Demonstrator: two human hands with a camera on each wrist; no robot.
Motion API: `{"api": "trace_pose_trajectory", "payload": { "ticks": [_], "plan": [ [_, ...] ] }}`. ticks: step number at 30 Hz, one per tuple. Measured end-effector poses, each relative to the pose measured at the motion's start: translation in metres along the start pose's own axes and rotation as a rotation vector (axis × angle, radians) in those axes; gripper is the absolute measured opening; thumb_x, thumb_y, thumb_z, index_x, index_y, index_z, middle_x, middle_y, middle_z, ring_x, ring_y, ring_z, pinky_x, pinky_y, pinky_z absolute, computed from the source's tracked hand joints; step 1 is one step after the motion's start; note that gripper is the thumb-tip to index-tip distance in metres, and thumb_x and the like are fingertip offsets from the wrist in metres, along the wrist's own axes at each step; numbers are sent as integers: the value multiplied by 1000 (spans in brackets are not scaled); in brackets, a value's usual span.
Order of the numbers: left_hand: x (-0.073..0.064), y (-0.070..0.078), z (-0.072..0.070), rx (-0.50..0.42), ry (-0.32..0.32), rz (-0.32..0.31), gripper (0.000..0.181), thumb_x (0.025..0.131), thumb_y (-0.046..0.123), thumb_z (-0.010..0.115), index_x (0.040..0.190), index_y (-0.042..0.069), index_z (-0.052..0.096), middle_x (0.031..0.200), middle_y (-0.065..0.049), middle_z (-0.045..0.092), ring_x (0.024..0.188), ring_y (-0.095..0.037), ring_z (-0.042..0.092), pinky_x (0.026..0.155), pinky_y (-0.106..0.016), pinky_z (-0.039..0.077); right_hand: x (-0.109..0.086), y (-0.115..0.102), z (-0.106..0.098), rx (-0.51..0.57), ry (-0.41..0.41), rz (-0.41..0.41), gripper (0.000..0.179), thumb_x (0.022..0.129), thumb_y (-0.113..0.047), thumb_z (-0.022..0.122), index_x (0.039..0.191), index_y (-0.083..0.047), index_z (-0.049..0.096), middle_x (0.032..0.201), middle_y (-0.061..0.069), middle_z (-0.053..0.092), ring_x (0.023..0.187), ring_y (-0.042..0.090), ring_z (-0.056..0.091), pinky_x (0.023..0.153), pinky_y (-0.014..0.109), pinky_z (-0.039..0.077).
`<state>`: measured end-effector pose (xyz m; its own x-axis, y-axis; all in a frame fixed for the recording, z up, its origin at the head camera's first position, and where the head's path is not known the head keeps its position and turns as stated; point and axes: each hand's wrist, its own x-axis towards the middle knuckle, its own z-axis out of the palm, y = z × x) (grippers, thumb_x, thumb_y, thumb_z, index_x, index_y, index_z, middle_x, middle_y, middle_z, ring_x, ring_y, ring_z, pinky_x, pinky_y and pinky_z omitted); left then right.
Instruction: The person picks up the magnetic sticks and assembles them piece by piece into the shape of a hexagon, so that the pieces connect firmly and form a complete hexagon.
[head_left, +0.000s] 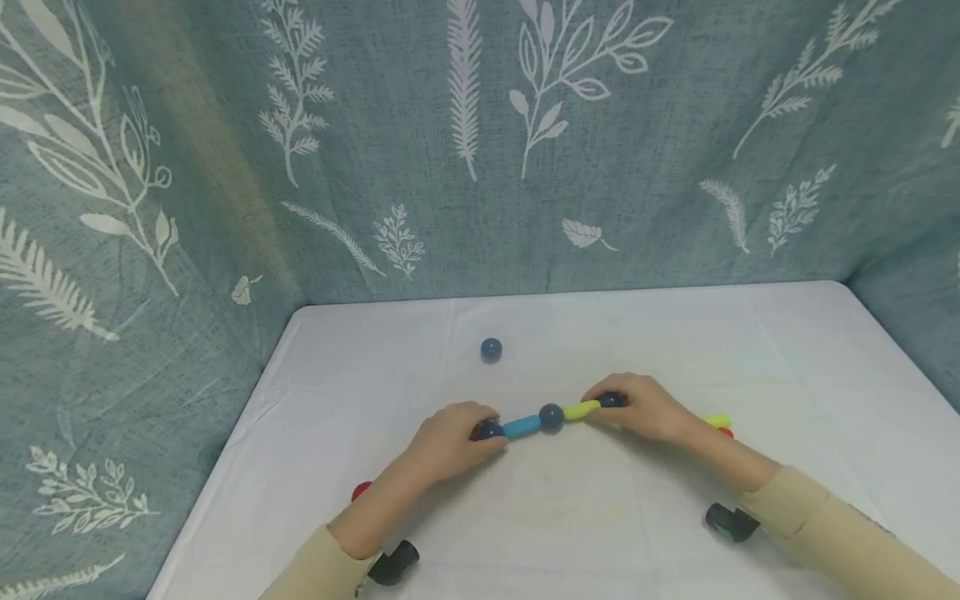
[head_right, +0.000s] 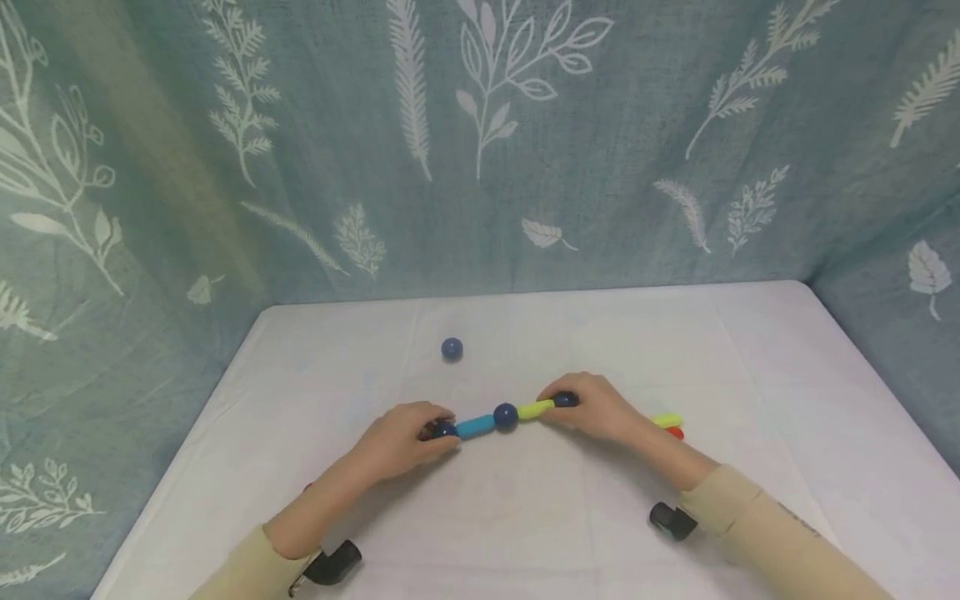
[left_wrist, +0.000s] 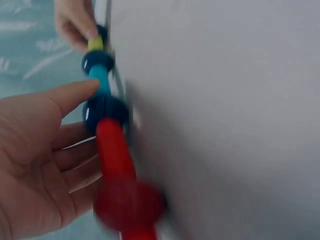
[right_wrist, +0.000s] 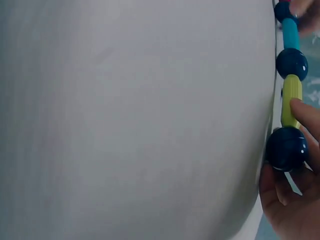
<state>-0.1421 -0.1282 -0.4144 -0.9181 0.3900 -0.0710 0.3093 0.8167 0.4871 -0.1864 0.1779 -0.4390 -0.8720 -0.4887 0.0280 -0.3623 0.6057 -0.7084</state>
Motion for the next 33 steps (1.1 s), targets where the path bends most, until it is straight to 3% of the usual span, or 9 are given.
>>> {"api": "trace_pose_trajectory", "payload": {
  "ticks": [6, 10, 13, 16, 20, 23, 26, 30, 33],
  "plan": [
    [-24, -20, -22, 49, -2, -137, 30, 84, 34, 76, 103, 11, 73, 86, 4, 66, 77, -12, 57, 70, -34, 50, 0, 7, -11, -28, 38, 35, 24, 87, -28, 74, 109, -18, 73, 109, 1, 69, 105, 25, 60, 88, 45, 47],
    [-37, -23, -34, 96, -22, -217, 25, 83, 37, 76, 94, 14, 75, 74, 6, 62, 66, -12, 52, 60, -31, 46, 1, 12, -14, -35, 53, 54, 23, 88, -29, 73, 108, -17, 73, 109, 3, 69, 105, 26, 60, 87, 45, 47],
    [-43, -21, -34, 97, -18, -237, 25, 84, 37, 75, 87, 12, 75, 66, 6, 57, 60, -12, 49, 53, -28, 42, 3, 13, -14, -34, 66, 69, 23, 88, -28, 73, 108, -16, 73, 108, 4, 69, 103, 26, 61, 86, 44, 48],
    [-46, -18, -28, 1, -6, -249, 23, 85, 33, 75, 82, 10, 73, 60, 4, 54, 56, -13, 48, 50, -26, 41, 7, 13, -14, -37, 83, 80, 24, 88, -28, 73, 107, -14, 73, 108, 5, 69, 104, 28, 61, 87, 47, 48],
    [-48, -13, -12, -210, -2, -231, 22, 87, 29, 74, 84, 8, 68, 62, 2, 56, 56, -12, 51, 51, -25, 44, 15, 11, -14, -53, 108, 105, 25, 89, -27, 72, 108, -11, 73, 111, 9, 69, 107, 32, 60, 91, 50, 47],
    [-48, -9, -1, -306, -48, -152, 24, 88, 32, 72, 92, 8, 68, 69, 4, 59, 60, -11, 55, 55, -25, 47, 19, 11, -13, -62, 117, 135, 25, 89, -26, 71, 109, -10, 73, 111, 11, 69, 106, 32, 60, 90, 49, 47],
    [-49, -4, 6, -290, -83, -5, 24, 88, 31, 73, 99, 11, 69, 76, 8, 61, 68, -8, 57, 61, -23, 50, 21, 11, -13, -63, 114, 153, 26, 89, -27, 71, 109, -10, 72, 111, 11, 69, 104, 31, 60, 89, 49, 48],
    [-47, 1, 5, -40, -74, 310, 35, 84, 33, 77, 114, 18, 67, 105, 9, 64, 99, -7, 58, 84, -25, 51, 23, 12, -13, -62, 109, 151, 27, 89, -28, 71, 110, -10, 72, 111, 12, 68, 105, 32, 60, 90, 50, 47],
    [-42, 3, 5, 167, -101, 572, 45, 83, 38, 77, 123, 21, 64, 126, 6, 60, 123, -12, 49, 103, -31, 41, 23, 12, -13, -62, 108, 145, 28, 89, -29, 71, 110, -9, 72, 111, 12, 68, 104, 32, 60, 89, 50, 47]
  ]
}}
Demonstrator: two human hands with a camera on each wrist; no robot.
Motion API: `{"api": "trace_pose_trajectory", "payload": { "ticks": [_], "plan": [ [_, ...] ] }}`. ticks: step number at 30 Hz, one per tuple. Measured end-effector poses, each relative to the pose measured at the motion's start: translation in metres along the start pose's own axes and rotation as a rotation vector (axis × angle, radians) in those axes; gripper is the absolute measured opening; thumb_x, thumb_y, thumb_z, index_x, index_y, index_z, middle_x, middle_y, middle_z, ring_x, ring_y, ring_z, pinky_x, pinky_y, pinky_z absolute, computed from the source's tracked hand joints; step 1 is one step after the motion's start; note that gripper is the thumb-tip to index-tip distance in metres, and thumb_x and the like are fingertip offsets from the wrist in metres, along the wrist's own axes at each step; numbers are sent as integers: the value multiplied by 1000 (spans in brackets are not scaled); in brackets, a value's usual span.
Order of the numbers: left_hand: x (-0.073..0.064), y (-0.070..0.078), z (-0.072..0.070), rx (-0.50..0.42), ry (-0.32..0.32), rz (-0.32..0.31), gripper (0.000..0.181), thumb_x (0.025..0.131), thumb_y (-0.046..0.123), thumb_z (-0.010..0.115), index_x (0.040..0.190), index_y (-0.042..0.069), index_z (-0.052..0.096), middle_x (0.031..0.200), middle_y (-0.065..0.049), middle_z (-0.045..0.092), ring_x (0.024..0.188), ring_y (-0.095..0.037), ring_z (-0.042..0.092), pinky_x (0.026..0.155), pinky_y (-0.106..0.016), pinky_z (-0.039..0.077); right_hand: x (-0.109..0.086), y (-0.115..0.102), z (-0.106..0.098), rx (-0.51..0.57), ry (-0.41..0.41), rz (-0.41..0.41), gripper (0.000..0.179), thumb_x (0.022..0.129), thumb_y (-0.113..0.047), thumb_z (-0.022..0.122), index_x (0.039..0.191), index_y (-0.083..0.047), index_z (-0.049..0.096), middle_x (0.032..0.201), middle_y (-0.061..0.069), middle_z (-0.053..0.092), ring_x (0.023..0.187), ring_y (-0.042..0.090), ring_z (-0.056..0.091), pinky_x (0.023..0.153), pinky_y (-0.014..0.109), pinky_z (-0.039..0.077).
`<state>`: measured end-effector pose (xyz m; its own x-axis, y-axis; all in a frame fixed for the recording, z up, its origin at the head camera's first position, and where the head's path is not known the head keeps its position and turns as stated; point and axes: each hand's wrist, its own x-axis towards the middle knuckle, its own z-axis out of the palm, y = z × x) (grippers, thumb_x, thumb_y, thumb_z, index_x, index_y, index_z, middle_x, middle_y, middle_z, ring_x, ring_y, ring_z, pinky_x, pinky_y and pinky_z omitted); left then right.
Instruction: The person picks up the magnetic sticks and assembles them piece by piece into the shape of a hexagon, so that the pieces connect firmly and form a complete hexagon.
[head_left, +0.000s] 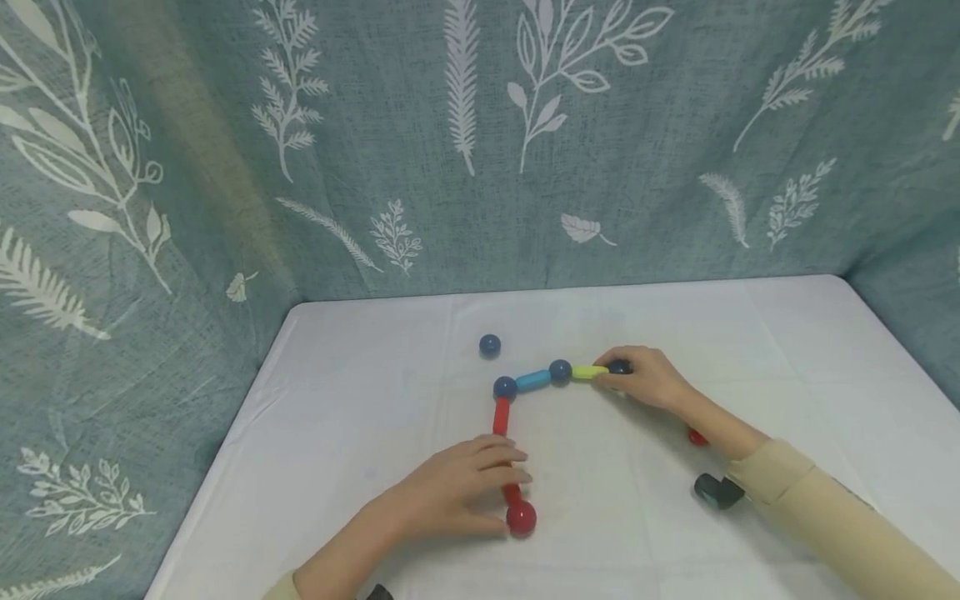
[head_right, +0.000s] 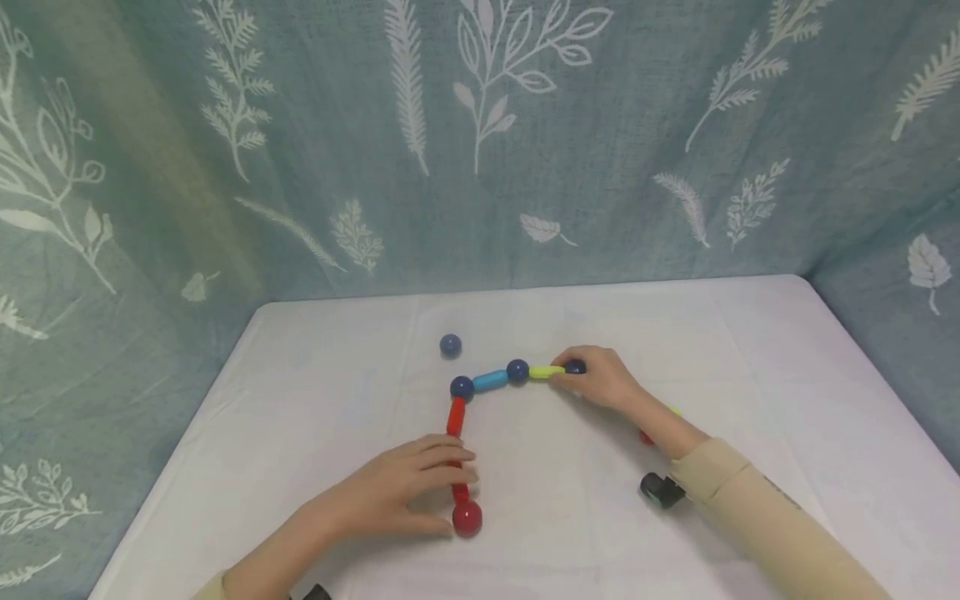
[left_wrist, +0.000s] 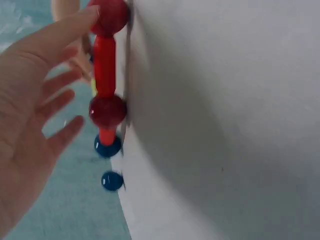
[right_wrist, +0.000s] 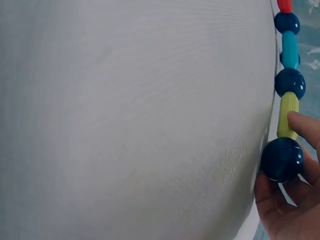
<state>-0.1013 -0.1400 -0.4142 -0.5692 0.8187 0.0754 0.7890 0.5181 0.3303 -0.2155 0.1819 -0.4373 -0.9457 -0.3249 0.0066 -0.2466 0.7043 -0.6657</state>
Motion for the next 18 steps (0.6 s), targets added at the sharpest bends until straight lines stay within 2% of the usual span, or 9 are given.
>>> {"api": "trace_pose_trajectory", "payload": {
  "ticks": [2, 4, 8, 12, 16, 18],
  "plan": [
    [4, 0, 1, 38, -53, 107, 44, 86, 39, 74, 124, 21, 64, 124, 5, 62, 124, -12, 49, 106, -29, 38, 1, 0, 1, 1, 3, 1, 28, 89, -28, 71, 109, -9, 72, 110, 11, 69, 101, 30, 61, 87, 48, 48],
    [9, 2, 5, 58, -78, 137, 40, 88, 40, 72, 122, 21, 66, 117, 7, 65, 117, -9, 54, 103, -24, 39, 2, 0, 1, 6, 1, -6, 28, 90, -28, 71, 109, -8, 72, 108, 11, 69, 99, 28, 61, 86, 46, 49],
    [18, 12, 9, 86, -75, 86, 39, 89, 42, 69, 121, 21, 68, 107, 10, 67, 103, -4, 58, 91, -17, 43, 5, -1, 4, 15, 5, -18, 27, 89, -27, 71, 109, -8, 73, 107, 10, 70, 98, 27, 61, 85, 45, 49],
    [31, 26, 13, 200, -66, 56, 40, 88, 48, 67, 118, 22, 69, 102, 11, 69, 95, -3, 60, 81, -16, 45, 8, -4, 7, 20, 14, -47, 26, 89, -26, 73, 109, -9, 73, 107, 8, 70, 100, 26, 62, 85, 44, 49],
    [44, 41, 18, 268, -63, 7, 37, 88, 52, 66, 110, 23, 71, 88, 14, 66, 79, -1, 57, 64, -12, 38, 13, -11, 11, 45, -4, -69, 26, 88, -27, 74, 107, -11, 74, 106, 6, 70, 93, 21, 62, 78, 38, 51],
    [50, 49, 20, 265, -68, -28, 35, 88, 53, 66, 106, 22, 71, 81, 14, 63, 71, 0, 52, 58, -11, 33, 15, -14, 14, 52, -17, -80, 26, 87, -28, 74, 107, -11, 74, 104, 5, 71, 91, 19, 61, 76, 35, 51]
  ]
}}
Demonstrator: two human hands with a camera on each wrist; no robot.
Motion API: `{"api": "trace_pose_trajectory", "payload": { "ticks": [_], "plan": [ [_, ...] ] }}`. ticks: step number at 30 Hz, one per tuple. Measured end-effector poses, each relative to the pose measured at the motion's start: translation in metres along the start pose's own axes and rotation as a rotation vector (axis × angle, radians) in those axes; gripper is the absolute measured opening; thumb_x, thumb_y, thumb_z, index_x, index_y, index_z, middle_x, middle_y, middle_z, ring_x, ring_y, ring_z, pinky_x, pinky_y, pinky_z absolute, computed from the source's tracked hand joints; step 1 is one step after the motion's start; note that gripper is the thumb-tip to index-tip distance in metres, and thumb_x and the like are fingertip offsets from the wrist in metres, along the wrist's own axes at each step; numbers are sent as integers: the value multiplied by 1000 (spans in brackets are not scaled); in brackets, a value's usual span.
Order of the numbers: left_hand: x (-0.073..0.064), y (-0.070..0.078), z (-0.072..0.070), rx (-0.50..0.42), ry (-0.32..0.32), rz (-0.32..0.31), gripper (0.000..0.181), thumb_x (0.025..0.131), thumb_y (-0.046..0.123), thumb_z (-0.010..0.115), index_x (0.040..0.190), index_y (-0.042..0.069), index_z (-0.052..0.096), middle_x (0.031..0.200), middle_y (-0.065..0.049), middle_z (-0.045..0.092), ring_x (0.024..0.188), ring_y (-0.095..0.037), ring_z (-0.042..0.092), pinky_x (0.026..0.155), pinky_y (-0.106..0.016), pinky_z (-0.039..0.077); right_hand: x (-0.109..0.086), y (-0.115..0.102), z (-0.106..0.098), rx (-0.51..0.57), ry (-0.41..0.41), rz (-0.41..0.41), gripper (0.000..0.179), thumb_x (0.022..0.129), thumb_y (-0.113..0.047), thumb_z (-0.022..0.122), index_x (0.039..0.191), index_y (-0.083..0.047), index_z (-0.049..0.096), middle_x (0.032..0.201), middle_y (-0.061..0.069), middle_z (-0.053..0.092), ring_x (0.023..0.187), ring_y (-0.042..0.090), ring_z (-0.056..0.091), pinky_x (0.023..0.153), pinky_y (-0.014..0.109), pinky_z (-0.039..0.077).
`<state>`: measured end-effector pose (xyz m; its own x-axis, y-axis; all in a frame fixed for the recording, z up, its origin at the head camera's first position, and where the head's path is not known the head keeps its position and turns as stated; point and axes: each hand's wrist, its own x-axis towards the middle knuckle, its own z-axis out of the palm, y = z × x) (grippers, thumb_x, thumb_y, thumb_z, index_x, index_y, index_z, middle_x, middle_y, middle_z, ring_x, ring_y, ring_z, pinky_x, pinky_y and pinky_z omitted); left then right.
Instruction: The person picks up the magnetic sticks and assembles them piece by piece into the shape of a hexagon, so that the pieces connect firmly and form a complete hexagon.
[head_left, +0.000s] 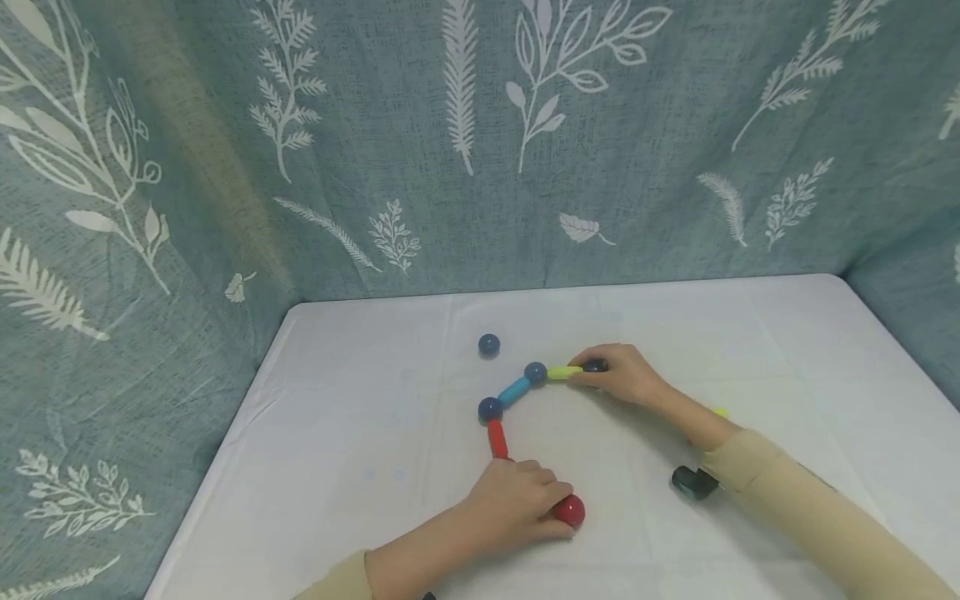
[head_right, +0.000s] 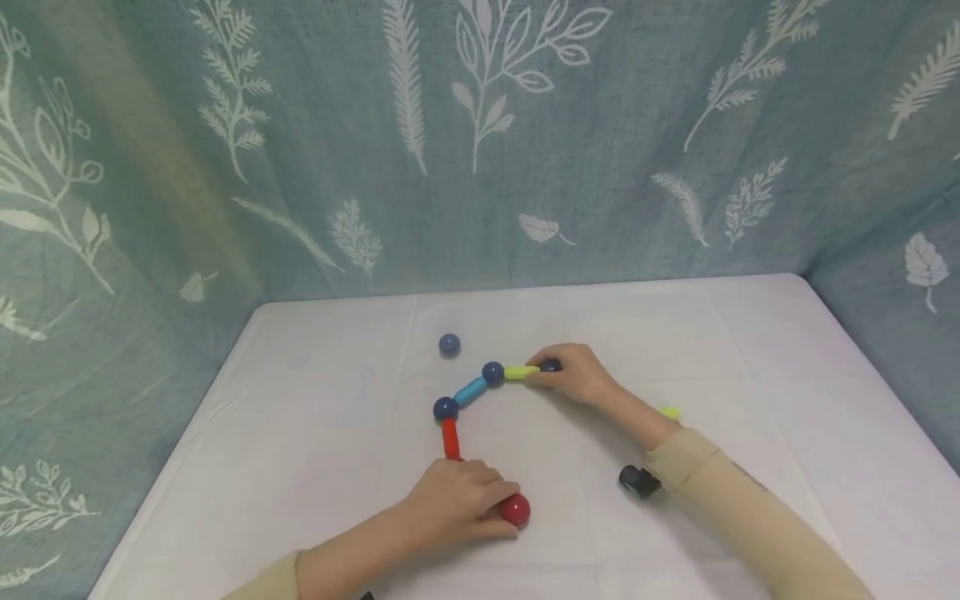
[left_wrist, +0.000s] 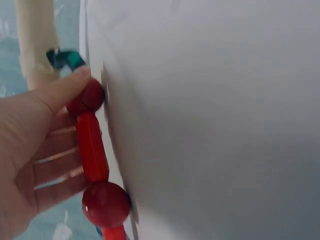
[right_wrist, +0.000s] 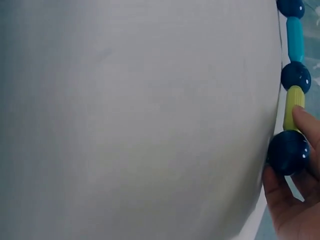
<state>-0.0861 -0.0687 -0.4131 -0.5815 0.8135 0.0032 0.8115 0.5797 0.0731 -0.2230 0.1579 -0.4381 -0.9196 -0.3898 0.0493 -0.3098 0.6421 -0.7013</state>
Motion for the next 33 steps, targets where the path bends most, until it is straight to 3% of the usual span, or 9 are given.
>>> {"api": "trace_pose_trajectory", "payload": {
  "ticks": [9, 13, 15, 18, 21, 25, 29, 33],
  "plan": [
    [23, 31, 1, 17, -45, -74, 32, 89, 55, 64, 90, 23, 69, 66, 13, 53, 57, -2, 42, 49, -17, 30, 5, -14, 14, -6, -38, -113, 21, 86, -24, 76, 103, -12, 75, 100, 0, 71, 97, 20, 64, 84, 39, 51],
    [33, 37, 3, -31, -59, -88, 34, 89, 55, 63, 91, 22, 71, 64, 12, 53, 56, -3, 41, 49, -18, 31, 5, -16, 16, -29, -47, -146, 21, 85, -21, 76, 103, -11, 74, 100, 0, 71, 98, 20, 64, 85, 39, 51],
    [37, 35, 4, -89, -31, -83, 36, 89, 56, 63, 92, 22, 72, 63, 13, 53, 55, -1, 40, 49, -17, 30, 3, -17, 15, -53, -53, -155, 26, 85, -21, 76, 108, -9, 72, 104, 2, 70, 101, 21, 63, 87, 40, 50],
    [43, 22, 5, -176, 41, -65, 42, 87, 60, 62, 95, 21, 75, 68, 14, 60, 58, 2, 46, 48, -15, 32, -5, -18, 7, -57, -64, -143, 34, 87, -22, 75, 116, -6, 68, 110, 6, 68, 102, 24, 62, 88, 41, 51],
    [51, -4, 1, -230, 129, -53, 40, 89, 55, 63, 103, 20, 75, 87, 12, 70, 76, 2, 60, 57, -12, 42, -17, -14, -9, -64, -59, -126, 34, 90, -23, 71, 119, -5, 66, 114, 8, 66, 103, 26, 62, 86, 42, 52],
    [64, -46, -6, -262, 196, -102, 33, 93, 38, 66, 117, 15, 70, 114, 5, 68, 109, -9, 60, 85, -19, 49, -40, -1, -39, -87, -47, -96, 25, 92, -19, 68, 115, -7, 69, 113, 8, 67, 102, 27, 61, 84, 43, 53],
    [75, -77, -5, -320, 172, -173, 36, 94, 28, 66, 127, 13, 63, 127, -2, 62, 123, -17, 52, 103, -28, 41, -67, 15, -70, -112, -99, -52, 22, 92, -17, 69, 111, -9, 70, 109, 5, 67, 102, 27, 61, 84, 43, 53],
    [83, -93, 1, -414, 106, -210, 43, 94, 27, 66, 134, 12, 57, 135, -5, 57, 130, -20, 47, 109, -32, 34, -91, 31, -91, -119, -170, 19, 23, 90, -18, 71, 111, -10, 70, 109, 4, 67, 101, 26, 61, 83, 43, 53]
  ]
}}
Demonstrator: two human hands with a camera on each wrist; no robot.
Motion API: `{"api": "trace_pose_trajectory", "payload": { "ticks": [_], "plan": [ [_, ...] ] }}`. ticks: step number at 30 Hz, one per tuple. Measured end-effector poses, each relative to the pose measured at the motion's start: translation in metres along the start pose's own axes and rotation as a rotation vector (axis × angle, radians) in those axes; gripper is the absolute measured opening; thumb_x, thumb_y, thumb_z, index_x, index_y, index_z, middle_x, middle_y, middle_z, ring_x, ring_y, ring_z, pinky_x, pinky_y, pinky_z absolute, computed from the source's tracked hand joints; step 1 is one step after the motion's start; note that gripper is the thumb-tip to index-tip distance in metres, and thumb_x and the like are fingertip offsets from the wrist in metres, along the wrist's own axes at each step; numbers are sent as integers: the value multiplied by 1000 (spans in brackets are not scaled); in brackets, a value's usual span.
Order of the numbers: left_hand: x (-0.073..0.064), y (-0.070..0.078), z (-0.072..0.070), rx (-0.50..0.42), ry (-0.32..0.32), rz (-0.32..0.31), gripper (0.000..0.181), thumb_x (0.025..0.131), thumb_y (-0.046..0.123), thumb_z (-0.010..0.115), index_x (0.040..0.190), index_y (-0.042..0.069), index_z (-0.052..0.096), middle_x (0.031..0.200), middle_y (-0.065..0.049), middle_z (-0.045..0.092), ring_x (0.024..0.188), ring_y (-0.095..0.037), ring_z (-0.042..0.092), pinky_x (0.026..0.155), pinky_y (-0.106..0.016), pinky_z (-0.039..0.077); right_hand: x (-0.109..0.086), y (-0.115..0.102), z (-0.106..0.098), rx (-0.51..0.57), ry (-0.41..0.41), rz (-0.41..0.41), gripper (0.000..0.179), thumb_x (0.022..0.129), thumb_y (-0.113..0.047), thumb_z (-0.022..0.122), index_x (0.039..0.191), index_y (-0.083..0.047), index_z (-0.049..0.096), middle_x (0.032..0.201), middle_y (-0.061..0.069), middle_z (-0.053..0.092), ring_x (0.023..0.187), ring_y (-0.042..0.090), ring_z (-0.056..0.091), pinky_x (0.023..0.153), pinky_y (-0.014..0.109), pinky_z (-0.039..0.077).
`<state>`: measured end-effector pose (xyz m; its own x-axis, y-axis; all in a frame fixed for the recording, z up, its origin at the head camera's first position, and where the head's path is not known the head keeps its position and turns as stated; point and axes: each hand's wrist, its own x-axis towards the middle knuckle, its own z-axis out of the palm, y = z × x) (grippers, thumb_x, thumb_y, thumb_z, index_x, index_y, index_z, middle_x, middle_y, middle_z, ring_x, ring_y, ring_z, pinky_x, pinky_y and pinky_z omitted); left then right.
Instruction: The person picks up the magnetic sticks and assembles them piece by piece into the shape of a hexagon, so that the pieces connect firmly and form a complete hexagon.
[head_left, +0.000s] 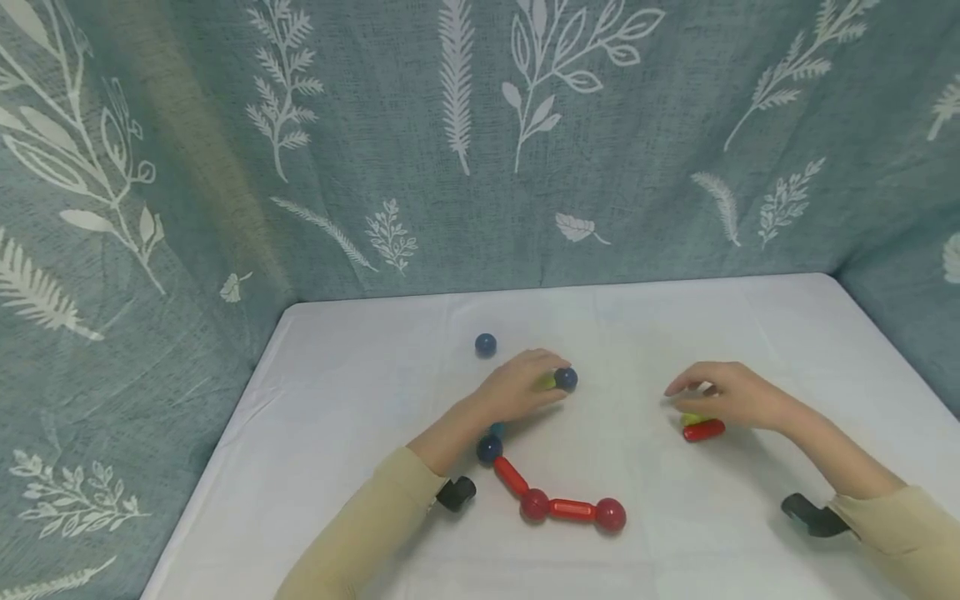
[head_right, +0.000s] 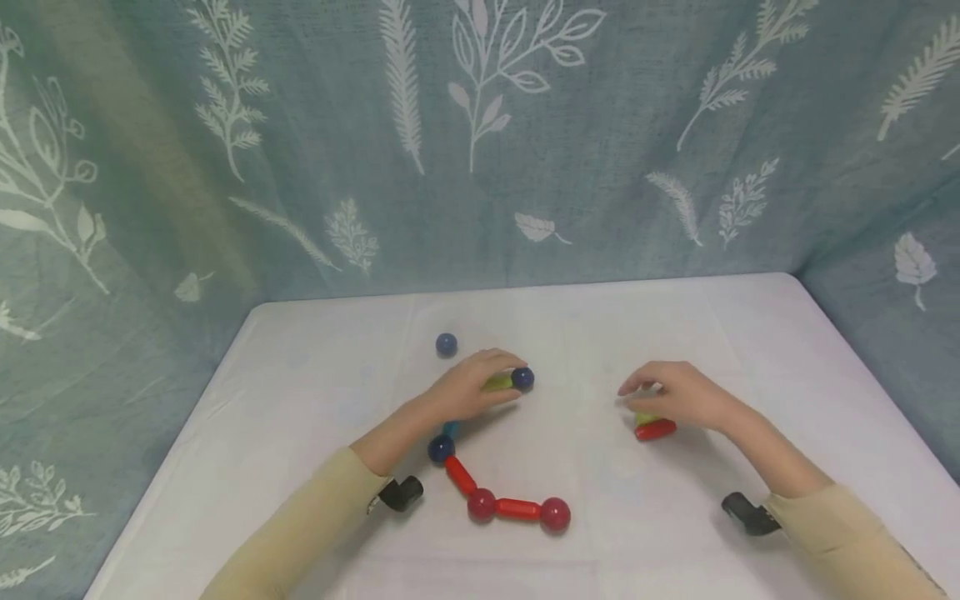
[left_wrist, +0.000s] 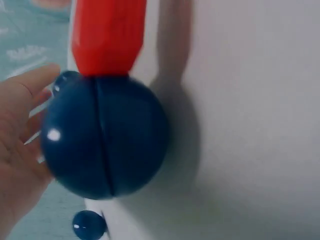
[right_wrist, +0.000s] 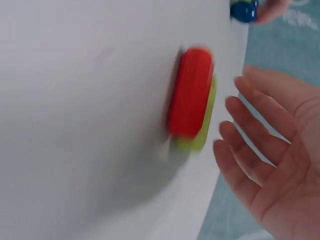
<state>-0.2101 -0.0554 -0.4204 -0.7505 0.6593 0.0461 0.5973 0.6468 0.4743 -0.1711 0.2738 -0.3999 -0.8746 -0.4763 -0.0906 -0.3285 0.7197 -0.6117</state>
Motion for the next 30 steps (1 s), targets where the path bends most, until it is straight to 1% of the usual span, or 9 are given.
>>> {"api": "trace_pose_trajectory", "payload": {
  "ticks": [2, 5, 7, 11, 16, 18, 23, 27, 30],
  "plan": [
    [4, -4, 1, -58, -18, -21, 44, 94, 26, 66, 135, 11, 57, 136, -5, 57, 129, -20, 48, 109, -33, 34, -10, 8, -3, 4, -12, 33, 23, 89, -17, 71, 110, -9, 69, 109, 4, 67, 101, 26, 61, 83, 43, 53],
    [7, -9, 4, -128, -18, -46, 44, 94, 25, 66, 135, 13, 57, 134, -4, 58, 125, -19, 52, 107, -33, 37, -18, 16, -5, 4, -9, 50, 23, 88, -14, 71, 110, -7, 69, 108, 5, 68, 100, 26, 60, 82, 42, 54],
    [8, -10, 5, -161, -13, -57, 44, 93, 25, 67, 135, 14, 57, 133, -3, 59, 123, -19, 54, 106, -33, 38, -21, 20, -4, 4, 3, 52, 22, 87, -11, 71, 109, -6, 69, 107, 5, 68, 99, 26, 60, 81, 40, 54],
    [10, -11, 9, -188, -1, -77, 44, 93, 26, 68, 134, 16, 58, 133, -2, 59, 122, -18, 54, 105, -33, 39, -19, 23, 4, -14, 29, 60, 22, 84, -8, 72, 106, -6, 70, 103, 4, 68, 93, 22, 60, 77, 33, 53],
    [10, -10, 12, -197, 12, -100, 43, 93, 28, 68, 134, 19, 59, 133, 0, 60, 122, -18, 54, 104, -34, 40, -2, 13, 18, -40, 79, 30, 22, 83, -10, 75, 105, -7, 70, 98, 1, 68, 88, 19, 60, 77, 36, 52],
    [10, -11, 14, -191, 16, -105, 43, 93, 28, 68, 134, 20, 59, 133, 1, 60, 122, -17, 55, 104, -34, 41, 9, 4, 25, -36, 93, 2, 22, 83, -11, 76, 104, -7, 70, 96, 0, 68, 88, 18, 61, 77, 38, 52],
    [9, -12, 13, -191, 33, -109, 42, 93, 27, 68, 133, 20, 59, 132, 2, 60, 120, -17, 56, 102, -33, 42, 38, -19, 40, -28, 113, -47, 21, 83, -10, 76, 104, -7, 71, 94, -1, 67, 85, 17, 60, 75, 36, 52],
    [8, -11, 13, -208, 39, -112, 41, 93, 26, 68, 132, 19, 60, 132, 1, 61, 121, -18, 56, 102, -34, 43, 54, -31, 50, -8, 129, -47, 20, 84, -8, 75, 103, -5, 71, 94, 3, 68, 87, 21, 62, 77, 40, 53],
    [6, -11, 13, -209, 37, -119, 41, 93, 27, 68, 133, 18, 60, 133, 1, 60, 122, -18, 55, 102, -34, 42, 63, -36, 55, 15, 127, -27, 19, 85, -8, 73, 103, -5, 71, 95, 5, 69, 89, 24, 63, 79, 43, 53]
  ]
}}
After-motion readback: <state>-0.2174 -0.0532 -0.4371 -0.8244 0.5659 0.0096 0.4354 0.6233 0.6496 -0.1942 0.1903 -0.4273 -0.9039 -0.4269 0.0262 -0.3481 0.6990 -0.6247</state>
